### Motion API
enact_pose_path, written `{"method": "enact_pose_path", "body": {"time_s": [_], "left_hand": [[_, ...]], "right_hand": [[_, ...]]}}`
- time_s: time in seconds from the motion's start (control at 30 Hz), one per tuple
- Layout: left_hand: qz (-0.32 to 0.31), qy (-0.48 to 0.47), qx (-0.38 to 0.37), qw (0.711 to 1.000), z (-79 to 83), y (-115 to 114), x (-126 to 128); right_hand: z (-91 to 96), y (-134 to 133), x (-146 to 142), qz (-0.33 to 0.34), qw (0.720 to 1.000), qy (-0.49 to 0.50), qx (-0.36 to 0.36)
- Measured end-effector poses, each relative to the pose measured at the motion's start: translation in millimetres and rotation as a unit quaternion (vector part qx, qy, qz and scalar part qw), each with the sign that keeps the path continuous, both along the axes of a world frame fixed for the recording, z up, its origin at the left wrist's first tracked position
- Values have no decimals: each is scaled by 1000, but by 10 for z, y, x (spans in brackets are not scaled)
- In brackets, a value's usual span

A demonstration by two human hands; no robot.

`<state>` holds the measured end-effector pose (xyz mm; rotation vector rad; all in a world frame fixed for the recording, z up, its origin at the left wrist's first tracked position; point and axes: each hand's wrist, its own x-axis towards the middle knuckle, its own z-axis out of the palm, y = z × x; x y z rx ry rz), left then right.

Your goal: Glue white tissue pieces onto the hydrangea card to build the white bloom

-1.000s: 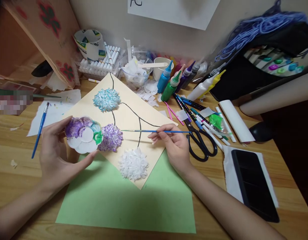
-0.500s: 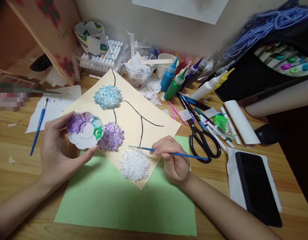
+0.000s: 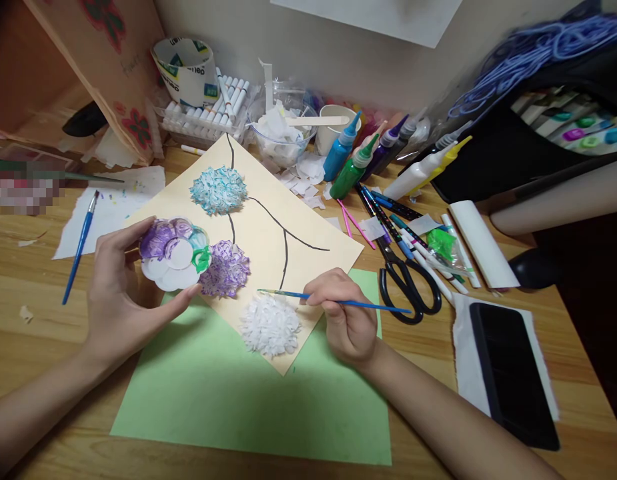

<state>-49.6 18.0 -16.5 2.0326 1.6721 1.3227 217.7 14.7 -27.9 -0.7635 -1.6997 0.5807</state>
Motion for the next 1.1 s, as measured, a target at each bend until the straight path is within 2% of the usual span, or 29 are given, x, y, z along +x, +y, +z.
{"method": "enact_pose_path", "body": {"time_s": [0.17, 0.33, 0.47, 0.63, 0.8, 1.1], "left_hand": [[2, 7, 0, 1000, -6, -1, -6], [3, 7, -18, 1000, 20, -16, 14], [8, 8, -30, 999, 37, -25, 30], [4, 13, -22, 1000, 31, -22, 20], [2, 10, -28, 1000, 37, -23, 18], [3, 7, -33, 999, 52, -30, 33]], "right_hand": [[1, -2, -2, 9, 1000, -2, -6], [-2, -6, 2, 19, 999, 38, -7], [11, -5, -8, -7, 998, 62, -16], [22, -5, -11, -25, 998, 59, -19], [-18, 2, 0, -1, 998, 56, -12], [-15, -1, 1, -11, 998, 67, -12]]}}
